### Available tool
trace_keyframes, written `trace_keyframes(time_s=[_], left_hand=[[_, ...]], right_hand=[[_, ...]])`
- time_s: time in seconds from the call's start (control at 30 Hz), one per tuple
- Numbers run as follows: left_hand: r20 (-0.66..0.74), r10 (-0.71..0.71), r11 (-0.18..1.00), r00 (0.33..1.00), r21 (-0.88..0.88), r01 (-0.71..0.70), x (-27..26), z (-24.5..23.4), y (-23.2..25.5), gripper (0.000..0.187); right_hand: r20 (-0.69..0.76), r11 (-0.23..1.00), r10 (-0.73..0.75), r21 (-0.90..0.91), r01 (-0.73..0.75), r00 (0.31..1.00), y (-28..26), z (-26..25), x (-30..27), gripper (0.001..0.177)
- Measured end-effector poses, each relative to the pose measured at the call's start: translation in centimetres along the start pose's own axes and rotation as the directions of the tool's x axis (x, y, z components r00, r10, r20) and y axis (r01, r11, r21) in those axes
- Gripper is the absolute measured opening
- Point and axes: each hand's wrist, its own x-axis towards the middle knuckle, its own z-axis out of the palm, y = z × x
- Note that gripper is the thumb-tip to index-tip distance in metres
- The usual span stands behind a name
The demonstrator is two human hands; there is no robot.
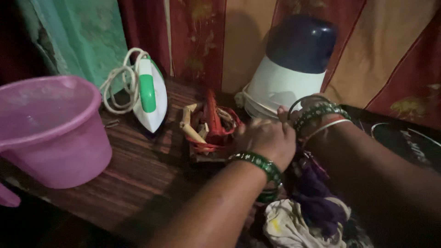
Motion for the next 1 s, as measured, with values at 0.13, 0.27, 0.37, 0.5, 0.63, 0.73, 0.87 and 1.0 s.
trace_keyframes(time_s=[0.13,0.27,0.37,0.5,0.63,0.73,0.87,1.0], left_hand=[[0.305,0.048,0.372,0.951,-0.889,0.267,1.5,2.3,-0.3,0.036],[0.243,-0.113,0.709,0.963,-0.660,0.250,3.3,2.0,-0.2,0.053],[0.044,-0.140,0.921,0.989,-0.361,0.146,7.3,-3.9,-0.1,0.048],[-0.190,-0.233,0.911,0.954,-0.385,0.146,7.2,-10.8,-4.0,0.029],[-0.288,-0.191,0.970,0.938,-0.203,0.135,9.2,-12.9,-7.3,0.030],[-0.344,-0.205,0.979,0.916,-0.074,0.191,11.2,-13.2,-10.3,0.030],[-0.384,-0.245,0.956,0.890,0.056,0.287,12.5,-12.4,-13.7,0.030],[-0.409,-0.264,0.929,0.873,0.134,0.344,13.3,-11.6,-15.2,0.030]], right_hand=[[-0.033,0.999,-0.020,-0.046,0.018,0.999,0.4,0.3,1.0,0.046],[-0.051,0.993,-0.035,-0.111,0.029,0.998,0.8,1.1,2.3,0.049],[-0.045,0.978,-0.047,-0.207,0.036,0.998,1.6,2.4,4.4,0.052],[-0.011,0.892,-0.061,-0.449,0.049,0.998,2.5,6.4,8.7,0.055],[-0.007,0.718,-0.007,-0.696,0.000,1.000,3.4,10.2,10.7,0.061],[-0.085,0.943,-0.030,-0.333,0.000,0.996,4.7,11.7,9.6,0.048],[-0.011,0.987,-0.127,-0.098,0.126,0.992,6.5,13.7,7.8,0.047],[0.141,0.916,-0.401,0.052,0.398,0.905,8.6,16.0,6.3,0.055]])
